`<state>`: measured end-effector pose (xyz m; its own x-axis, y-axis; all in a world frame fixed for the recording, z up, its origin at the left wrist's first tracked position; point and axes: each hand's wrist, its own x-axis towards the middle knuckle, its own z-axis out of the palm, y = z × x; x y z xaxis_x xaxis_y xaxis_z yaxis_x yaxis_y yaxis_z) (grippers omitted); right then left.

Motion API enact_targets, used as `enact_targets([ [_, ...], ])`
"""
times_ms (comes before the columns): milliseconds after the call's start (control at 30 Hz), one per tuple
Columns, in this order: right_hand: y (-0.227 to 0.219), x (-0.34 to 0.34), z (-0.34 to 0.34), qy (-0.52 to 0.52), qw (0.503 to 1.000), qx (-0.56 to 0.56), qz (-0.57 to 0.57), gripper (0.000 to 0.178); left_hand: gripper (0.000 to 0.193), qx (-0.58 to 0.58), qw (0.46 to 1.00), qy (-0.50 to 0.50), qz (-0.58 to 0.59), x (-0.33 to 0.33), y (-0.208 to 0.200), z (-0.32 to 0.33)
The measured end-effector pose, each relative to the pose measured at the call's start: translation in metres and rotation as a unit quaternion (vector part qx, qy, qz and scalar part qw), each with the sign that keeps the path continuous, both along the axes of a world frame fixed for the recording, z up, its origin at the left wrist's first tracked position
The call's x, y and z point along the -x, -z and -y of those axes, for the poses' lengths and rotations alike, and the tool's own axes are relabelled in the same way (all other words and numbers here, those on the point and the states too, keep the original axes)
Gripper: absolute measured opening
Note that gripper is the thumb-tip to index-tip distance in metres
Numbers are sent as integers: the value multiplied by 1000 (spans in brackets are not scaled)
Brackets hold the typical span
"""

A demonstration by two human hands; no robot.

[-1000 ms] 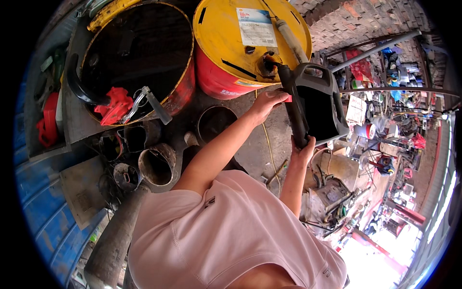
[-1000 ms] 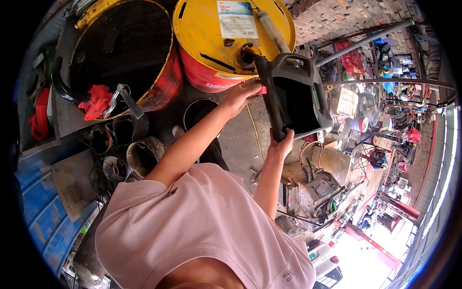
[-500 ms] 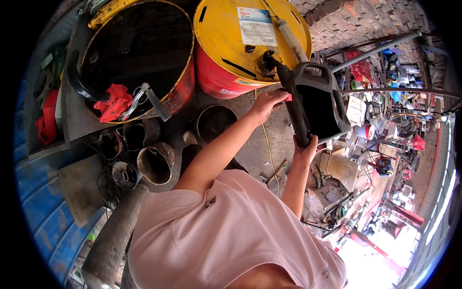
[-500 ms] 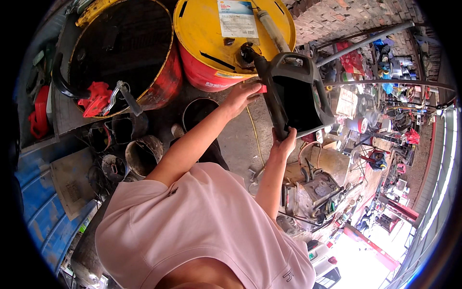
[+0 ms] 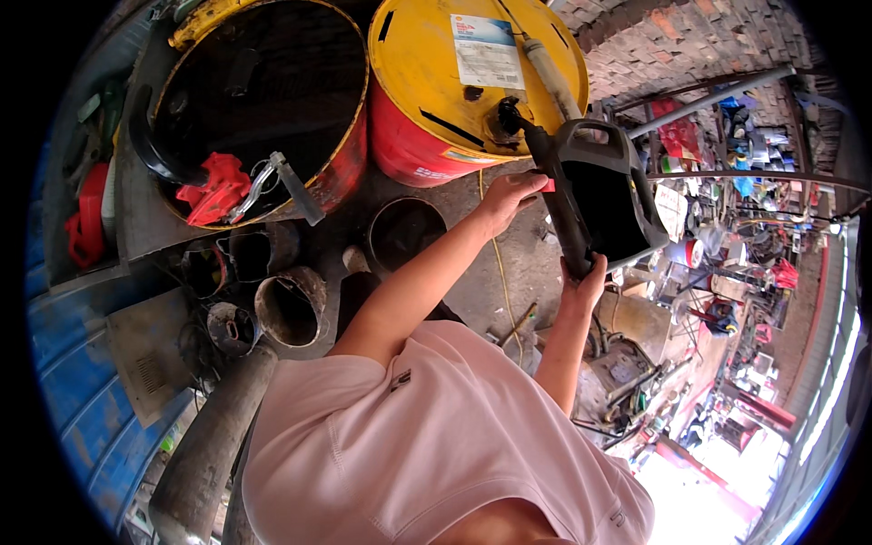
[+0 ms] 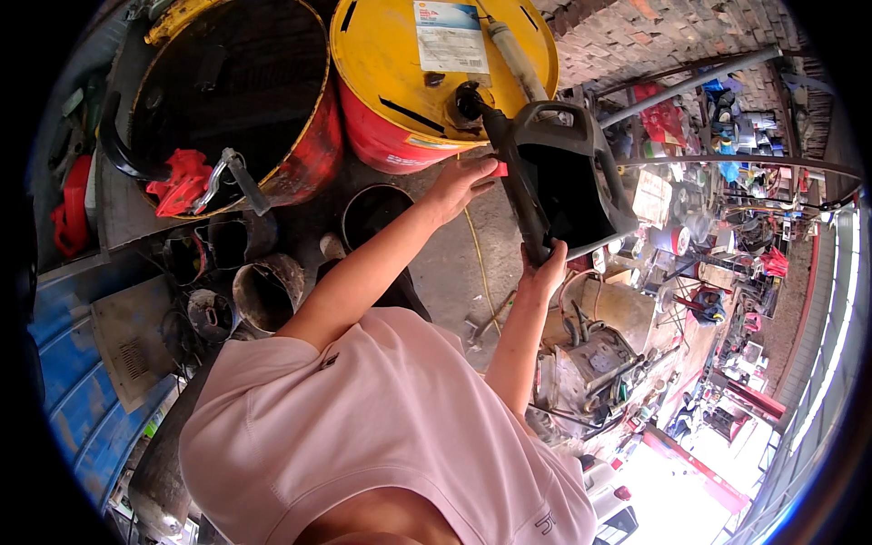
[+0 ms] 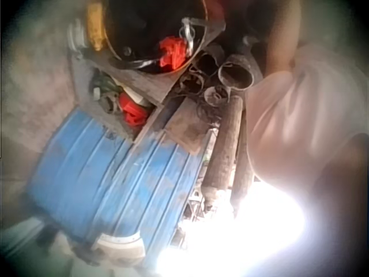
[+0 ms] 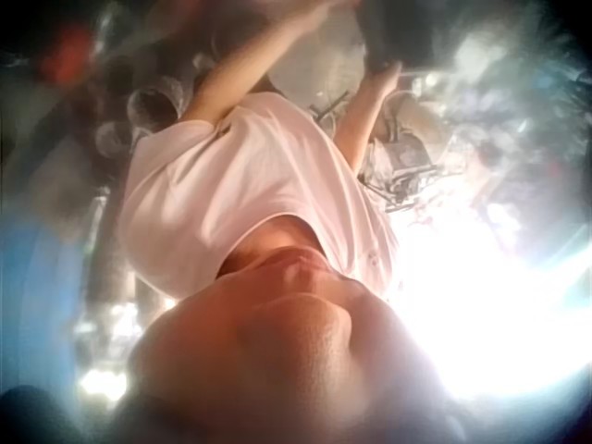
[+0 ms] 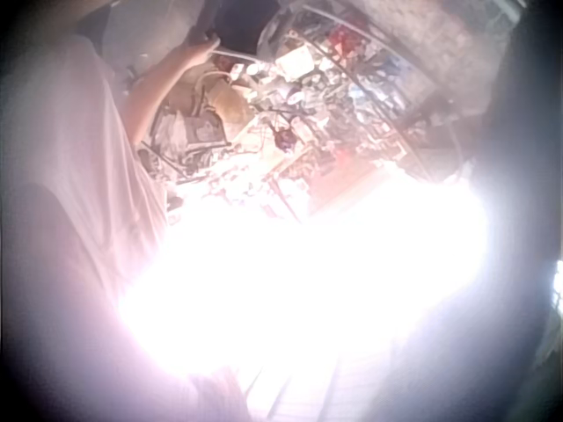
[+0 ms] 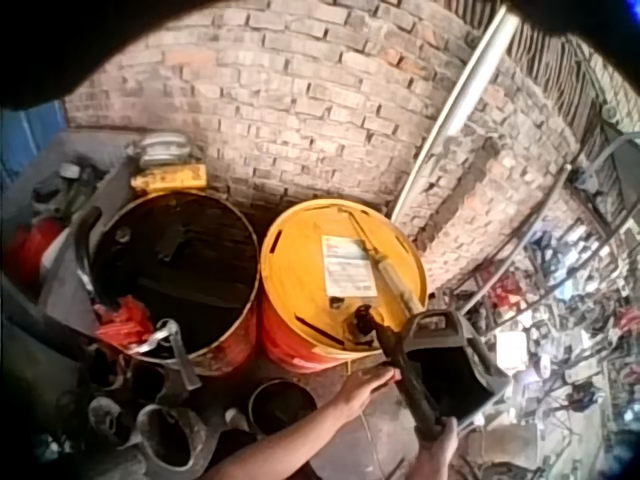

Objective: The person retrieves a long metal rod with a red pump handle from a cluttered indoor area and carries it outside. They wipe the pump with a cloth, then insert the rod into a large red barrel. Using the pump, they transfer liquid from the barrel into a black plastic jerrycan.

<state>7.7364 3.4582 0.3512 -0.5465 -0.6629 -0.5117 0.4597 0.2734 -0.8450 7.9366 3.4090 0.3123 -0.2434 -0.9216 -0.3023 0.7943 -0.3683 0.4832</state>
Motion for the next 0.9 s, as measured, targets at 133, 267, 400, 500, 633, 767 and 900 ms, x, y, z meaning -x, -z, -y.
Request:
enact_targets([
  [133, -3, 4, 4, -2, 1000, -12, -19, 28, 43, 2, 1000, -7, -4, 3, -1, 1],
  [267, -8, 5, 8, -12, 999, -8, -34, 30, 41, -1, 1000, -6, -9, 4, 0, 2],
  [400, -12, 7, 11, -23, 999, 4, -38, 30, 39, -6, 1000, -11, -14, 6, 3, 2],
  [500, -16, 8, 14, -23, 999, -3, -40, 27, 38, -8, 1000, -14, -20, 8, 4, 3],
  [633, -15, 10, 19, -36, 998, 7, -42, 30, 40, -7, 999, -21, -29, 8, 3, 5],
  [767, -14, 15, 25, -49, 998, 4, -48, 29, 42, 0, 999, -31, -42, 6, 1, 6],
  [900, -15, 18, 32, -46, 997, -11, -57, 29, 43, -9, 998, -30, -45, 6, 2, 8],
])
